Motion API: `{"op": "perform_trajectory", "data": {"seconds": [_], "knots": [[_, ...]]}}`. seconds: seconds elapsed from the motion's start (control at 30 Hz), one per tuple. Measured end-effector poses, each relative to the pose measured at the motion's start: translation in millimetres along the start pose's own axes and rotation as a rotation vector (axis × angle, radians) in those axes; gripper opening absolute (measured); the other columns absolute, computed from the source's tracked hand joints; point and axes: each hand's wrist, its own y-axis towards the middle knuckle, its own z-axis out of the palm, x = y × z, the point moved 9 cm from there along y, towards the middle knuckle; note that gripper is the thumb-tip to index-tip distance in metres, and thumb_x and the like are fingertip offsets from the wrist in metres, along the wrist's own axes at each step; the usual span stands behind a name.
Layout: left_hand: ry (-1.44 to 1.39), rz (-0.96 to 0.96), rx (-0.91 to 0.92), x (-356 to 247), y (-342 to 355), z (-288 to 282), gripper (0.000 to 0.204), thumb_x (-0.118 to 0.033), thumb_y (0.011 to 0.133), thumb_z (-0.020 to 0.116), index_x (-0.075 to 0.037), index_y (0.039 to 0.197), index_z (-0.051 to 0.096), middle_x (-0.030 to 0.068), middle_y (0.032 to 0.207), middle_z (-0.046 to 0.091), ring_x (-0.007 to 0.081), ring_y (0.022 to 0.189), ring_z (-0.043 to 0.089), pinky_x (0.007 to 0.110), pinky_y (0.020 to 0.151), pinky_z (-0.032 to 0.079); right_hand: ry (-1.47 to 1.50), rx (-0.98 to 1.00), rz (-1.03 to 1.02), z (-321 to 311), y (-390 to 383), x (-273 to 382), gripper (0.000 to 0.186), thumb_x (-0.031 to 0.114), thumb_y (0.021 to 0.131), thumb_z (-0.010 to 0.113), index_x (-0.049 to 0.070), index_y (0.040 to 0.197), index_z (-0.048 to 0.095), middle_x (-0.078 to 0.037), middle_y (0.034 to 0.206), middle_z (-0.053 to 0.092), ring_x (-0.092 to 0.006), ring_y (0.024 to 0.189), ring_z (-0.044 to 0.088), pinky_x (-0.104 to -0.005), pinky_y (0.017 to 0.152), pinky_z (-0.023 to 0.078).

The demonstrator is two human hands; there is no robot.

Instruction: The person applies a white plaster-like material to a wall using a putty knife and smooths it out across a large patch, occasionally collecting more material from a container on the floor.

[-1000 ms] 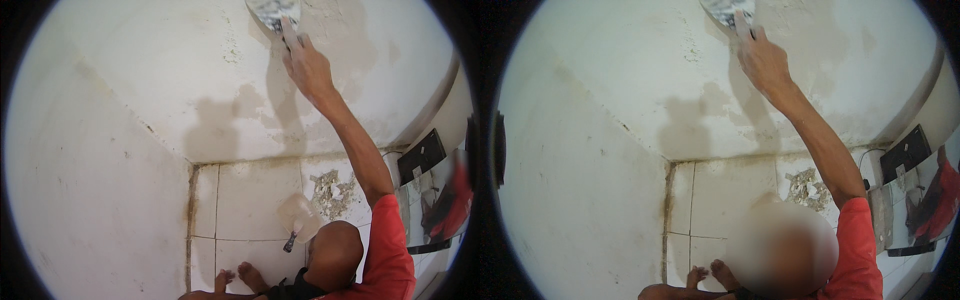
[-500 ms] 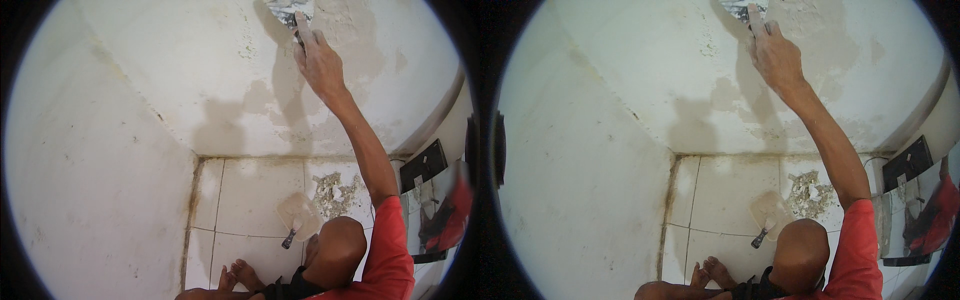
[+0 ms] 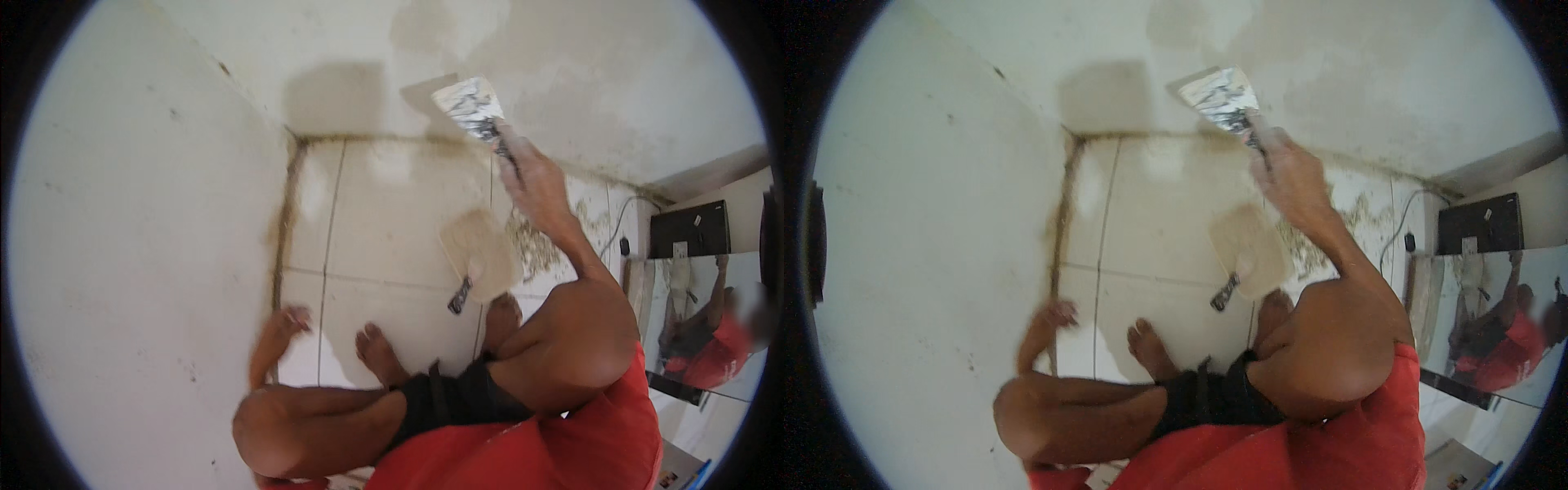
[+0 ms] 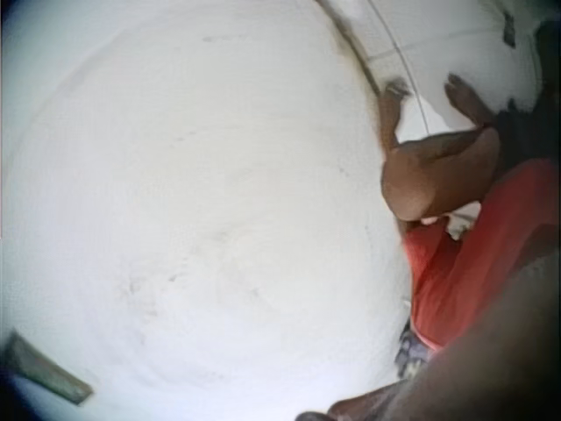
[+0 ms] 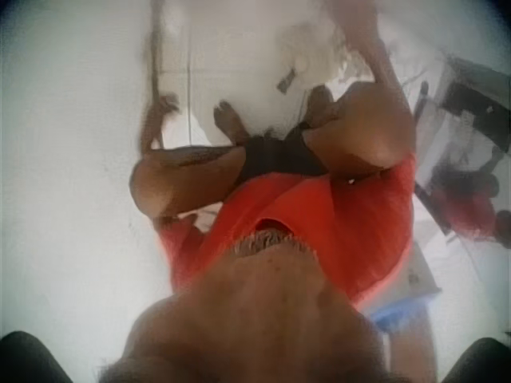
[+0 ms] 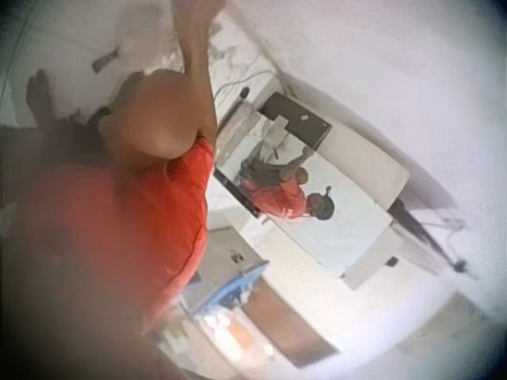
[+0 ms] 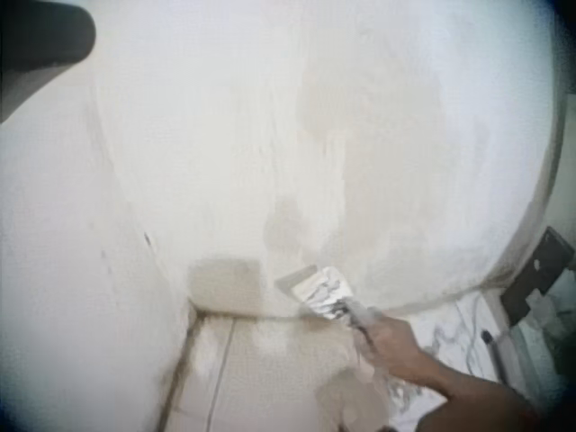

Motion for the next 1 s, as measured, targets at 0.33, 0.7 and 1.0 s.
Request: {"op": "perform_trajectory", "data": {"seconds": [0.33,0.7,1.0], "knots": [[0.371,0.500,0.417,-267,38,101,0.041,-0.035,0.099,0.059,0.003,0.111,0.058,0.0233,0.101,0.069,0.0394,0.096,0.067,0.045,0.084,0.052,0.881,0.456,1.041,30,-200,-56,0.037,0.022,0.104,0.051,0.005,0.136,0.055,-0.004,0.086,0.061,-0.0037,0.063,0.053,-0.0182,0.047,0.039],[0.243,0.325,0.291,-250,46,244,0.045,-0.022,0.087,0.065,-0.002,0.119,0.041,0.0227,0.084,0.068,0.0447,0.082,0.068,0.053,0.072,0.052,0.447,0.416,0.716,43,-192,-90,0.026,0.009,0.095,0.059,-0.002,0.119,0.060,-0.016,0.096,0.069,-0.0247,0.079,0.066,-0.0368,0.076,0.052],[0.407,0.335,0.131,-281,85,193,0.031,-0.018,0.081,0.064,-0.004,0.107,0.055,0.0188,0.076,0.068,0.0407,0.074,0.068,0.052,0.068,0.052,0.734,0.246,0.946,46,-219,-101,0.024,0.016,0.100,0.057,0.002,0.119,0.062,-0.004,0.094,0.067,-0.0089,0.074,0.060,-0.0247,0.060,0.047]]}}
